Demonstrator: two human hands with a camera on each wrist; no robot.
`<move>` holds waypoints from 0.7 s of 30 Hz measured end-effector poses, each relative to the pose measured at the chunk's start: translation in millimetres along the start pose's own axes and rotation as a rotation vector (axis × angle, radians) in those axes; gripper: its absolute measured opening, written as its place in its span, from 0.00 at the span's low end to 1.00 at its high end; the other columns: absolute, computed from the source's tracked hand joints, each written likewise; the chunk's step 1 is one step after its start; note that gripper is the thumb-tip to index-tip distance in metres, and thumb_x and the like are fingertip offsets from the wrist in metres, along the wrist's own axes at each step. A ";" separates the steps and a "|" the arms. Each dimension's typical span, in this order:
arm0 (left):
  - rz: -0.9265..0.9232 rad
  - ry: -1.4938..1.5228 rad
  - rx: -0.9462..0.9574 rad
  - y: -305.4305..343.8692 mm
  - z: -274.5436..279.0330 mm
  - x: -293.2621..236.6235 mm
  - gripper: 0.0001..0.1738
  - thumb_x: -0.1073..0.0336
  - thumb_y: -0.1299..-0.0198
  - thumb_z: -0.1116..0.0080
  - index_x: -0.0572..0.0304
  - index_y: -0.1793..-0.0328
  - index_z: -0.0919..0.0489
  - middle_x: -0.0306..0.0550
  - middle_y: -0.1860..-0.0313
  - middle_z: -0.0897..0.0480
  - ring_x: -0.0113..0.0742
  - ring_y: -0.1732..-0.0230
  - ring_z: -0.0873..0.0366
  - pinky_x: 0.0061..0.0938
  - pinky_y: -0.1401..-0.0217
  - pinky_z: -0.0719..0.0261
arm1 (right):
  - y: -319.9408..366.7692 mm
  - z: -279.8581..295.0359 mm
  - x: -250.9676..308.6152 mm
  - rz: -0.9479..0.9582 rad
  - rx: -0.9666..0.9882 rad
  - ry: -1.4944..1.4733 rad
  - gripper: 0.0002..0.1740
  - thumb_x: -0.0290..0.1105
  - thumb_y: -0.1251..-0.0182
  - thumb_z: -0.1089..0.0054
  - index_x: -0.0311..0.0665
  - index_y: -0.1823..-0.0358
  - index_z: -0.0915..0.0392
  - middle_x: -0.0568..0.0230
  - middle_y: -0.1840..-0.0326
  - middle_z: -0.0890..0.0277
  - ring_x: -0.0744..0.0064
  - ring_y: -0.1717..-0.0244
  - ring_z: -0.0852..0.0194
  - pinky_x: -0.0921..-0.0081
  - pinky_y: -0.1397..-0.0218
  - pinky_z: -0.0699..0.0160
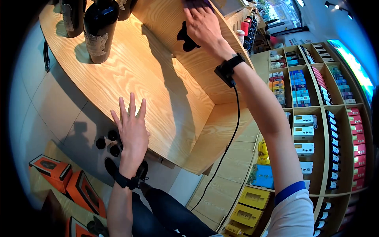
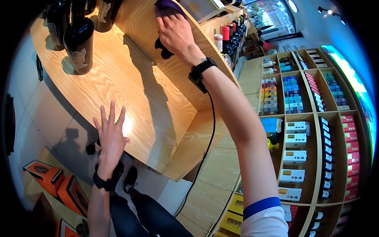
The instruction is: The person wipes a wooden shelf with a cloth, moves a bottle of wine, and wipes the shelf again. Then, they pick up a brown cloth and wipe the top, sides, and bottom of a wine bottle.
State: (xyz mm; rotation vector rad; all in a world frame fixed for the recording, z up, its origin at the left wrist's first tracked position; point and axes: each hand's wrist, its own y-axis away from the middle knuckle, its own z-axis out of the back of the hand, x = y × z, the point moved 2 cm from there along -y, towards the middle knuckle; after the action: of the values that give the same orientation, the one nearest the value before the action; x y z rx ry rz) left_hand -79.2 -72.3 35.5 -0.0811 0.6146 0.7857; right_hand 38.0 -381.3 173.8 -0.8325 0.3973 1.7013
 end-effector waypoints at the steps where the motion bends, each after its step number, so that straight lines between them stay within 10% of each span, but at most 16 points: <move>1: 0.002 0.000 0.002 0.3 -0.1 0.0 0.59 0.64 0.57 0.17 0.44 0.15 0.36 0.51 0.11 0.52 0.61 0.11 0.63 0.68 0.14 0.67 | -0.2 -6.3 4.8 0.001 0.001 -0.003 0.27 0.34 0.28 0.50 0.28 0.31 0.27 0.62 0.55 0.20 0.65 0.48 0.24 0.67 0.40 0.30; 21: -0.018 0.041 -0.036 1.3 -1.5 3.1 0.62 0.68 0.60 0.17 0.43 0.14 0.38 0.50 0.11 0.53 0.62 0.12 0.62 0.71 0.15 0.62 | 64.5 -50.3 77.3 0.253 0.207 -0.007 0.29 0.34 0.24 0.55 0.30 0.26 0.33 0.57 0.35 0.21 0.62 0.28 0.29 0.68 0.22 0.38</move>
State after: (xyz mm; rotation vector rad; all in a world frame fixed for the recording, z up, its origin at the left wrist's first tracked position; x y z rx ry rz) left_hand -79.2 -69.9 32.7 -0.1358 0.6379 0.7795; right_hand -14.8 -378.9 74.4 -0.6448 0.6851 1.8569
